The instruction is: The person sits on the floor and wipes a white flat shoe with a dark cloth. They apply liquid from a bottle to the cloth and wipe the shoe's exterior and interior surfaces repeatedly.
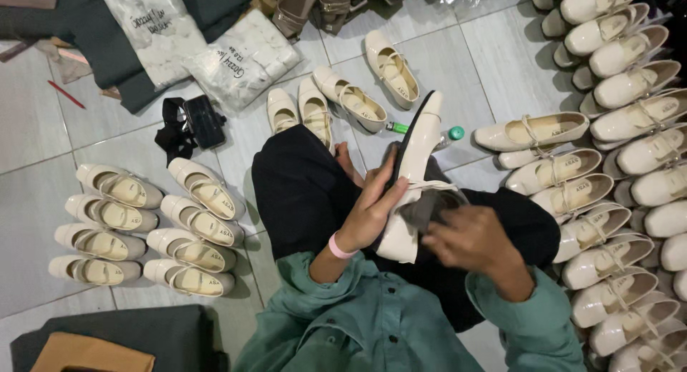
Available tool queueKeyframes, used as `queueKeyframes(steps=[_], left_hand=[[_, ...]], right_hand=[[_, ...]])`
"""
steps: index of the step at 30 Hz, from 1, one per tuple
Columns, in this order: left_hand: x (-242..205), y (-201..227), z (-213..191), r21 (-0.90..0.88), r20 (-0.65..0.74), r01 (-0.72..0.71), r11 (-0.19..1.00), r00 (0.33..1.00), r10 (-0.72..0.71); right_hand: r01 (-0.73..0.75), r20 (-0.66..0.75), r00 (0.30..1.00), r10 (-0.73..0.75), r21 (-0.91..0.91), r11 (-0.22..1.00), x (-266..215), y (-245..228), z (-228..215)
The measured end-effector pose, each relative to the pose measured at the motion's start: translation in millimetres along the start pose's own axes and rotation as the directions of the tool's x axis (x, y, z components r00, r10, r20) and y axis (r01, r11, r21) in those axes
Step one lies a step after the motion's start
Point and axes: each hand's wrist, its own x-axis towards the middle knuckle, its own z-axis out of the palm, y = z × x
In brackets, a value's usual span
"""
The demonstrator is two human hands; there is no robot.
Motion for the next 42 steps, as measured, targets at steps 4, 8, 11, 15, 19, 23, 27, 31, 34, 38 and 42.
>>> queueKeyframes(steps=[4, 8, 11, 15, 19, 23, 27, 31, 34, 38, 42], left_hand=[[2, 0, 0, 0.067, -0.003, -0.084, 0.994, 0.996, 0.085], [-2, -5, 7, 0.120, 0.013, -0.085, 0.989, 0.996, 0.084], [2, -4, 5, 0.040, 0.042, -0.111, 0.993, 0.993, 0.109], [-1, -5, 1, 0.132, -0.055, -0.018, 0.991, 0.998, 0.025], [0, -8, 3, 0.117, 0.010, -0.119, 0.986, 0.993, 0.119], [-5, -5, 2, 0.104, -0.015, -0.091, 0.990, 0.996, 0.093], [-10, 3, 1, 0.220, 0.001, -0.099, 0.971, 0.995, 0.101], [-14, 5, 4, 0.174, 0.057, -0.063, 0.983, 0.997, 0.053], [-7, 4, 4, 0.130, 0.074, -0.068, 0.989, 0.996, 0.059], [-6, -3, 3, 0.128, 0.063, -0.049, 0.991, 0.997, 0.042], [-6, -13, 6, 0.192, 0.102, -0.150, 0.970, 0.986, 0.132]], right_hand=[[0.163, 0.114, 0.977, -0.182, 0.158, 0.974, 5, 5, 2], [0.052, 0.142, 0.988, -0.061, 0.069, 0.996, -1, 1, 2], [0.182, 0.142, 0.968, -0.207, 0.171, 0.968, -2, 4, 3], [0.152, 0.196, 0.963, -0.185, 0.169, 0.974, -11, 11, 13], [-0.044, -0.002, 0.999, 0.044, -0.002, 0.999, -14, 37, 16], [-0.033, -0.055, 0.998, 0.032, -0.019, 0.999, -14, 32, 24], [0.097, 0.085, 0.989, -0.120, 0.236, 0.967, -17, 29, 27], [0.020, 0.054, 0.998, -0.027, 0.117, 0.993, -24, 39, 24], [0.091, -0.058, 0.995, -0.085, 0.105, 0.990, -24, 37, 26], [0.211, 0.041, 0.973, -0.229, 0.257, 0.943, -24, 17, 28], [0.130, 0.072, 0.987, -0.142, 0.146, 0.981, -22, 23, 18]])
